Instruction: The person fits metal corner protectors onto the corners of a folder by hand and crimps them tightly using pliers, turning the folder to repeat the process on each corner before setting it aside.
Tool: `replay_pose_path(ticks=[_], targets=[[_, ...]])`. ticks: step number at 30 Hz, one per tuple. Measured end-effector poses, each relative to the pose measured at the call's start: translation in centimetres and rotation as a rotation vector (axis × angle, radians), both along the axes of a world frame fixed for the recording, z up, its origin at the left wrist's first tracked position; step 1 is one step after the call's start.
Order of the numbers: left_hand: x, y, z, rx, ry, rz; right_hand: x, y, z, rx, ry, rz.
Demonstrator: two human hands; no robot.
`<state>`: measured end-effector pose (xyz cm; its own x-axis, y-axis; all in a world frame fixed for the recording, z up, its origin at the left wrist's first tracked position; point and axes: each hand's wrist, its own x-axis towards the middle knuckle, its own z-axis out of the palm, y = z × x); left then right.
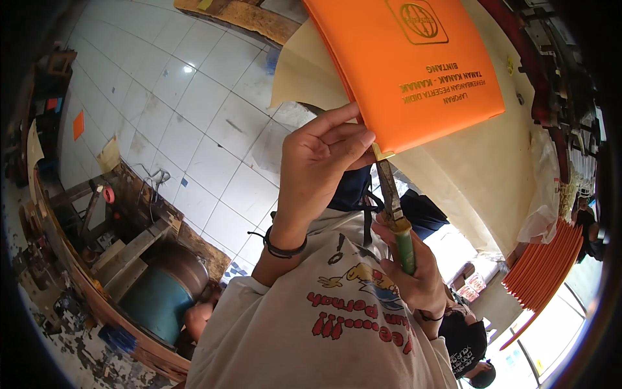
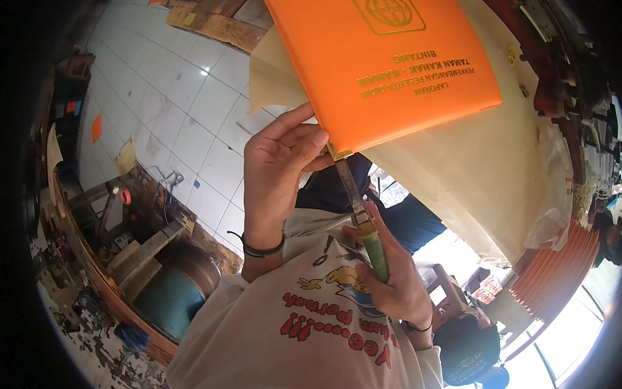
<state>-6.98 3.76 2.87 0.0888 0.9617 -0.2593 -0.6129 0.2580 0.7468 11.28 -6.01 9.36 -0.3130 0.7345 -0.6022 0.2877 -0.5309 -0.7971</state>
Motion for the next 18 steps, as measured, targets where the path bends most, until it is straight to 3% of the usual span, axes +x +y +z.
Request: replay_pose_path(ticks=[18], targets=[[-0.1, 0.2, -0.2, 0.019, 0.02, -0.015, -0.3, 0.1, -1.3, 0.117, 0.019, -0.046]])
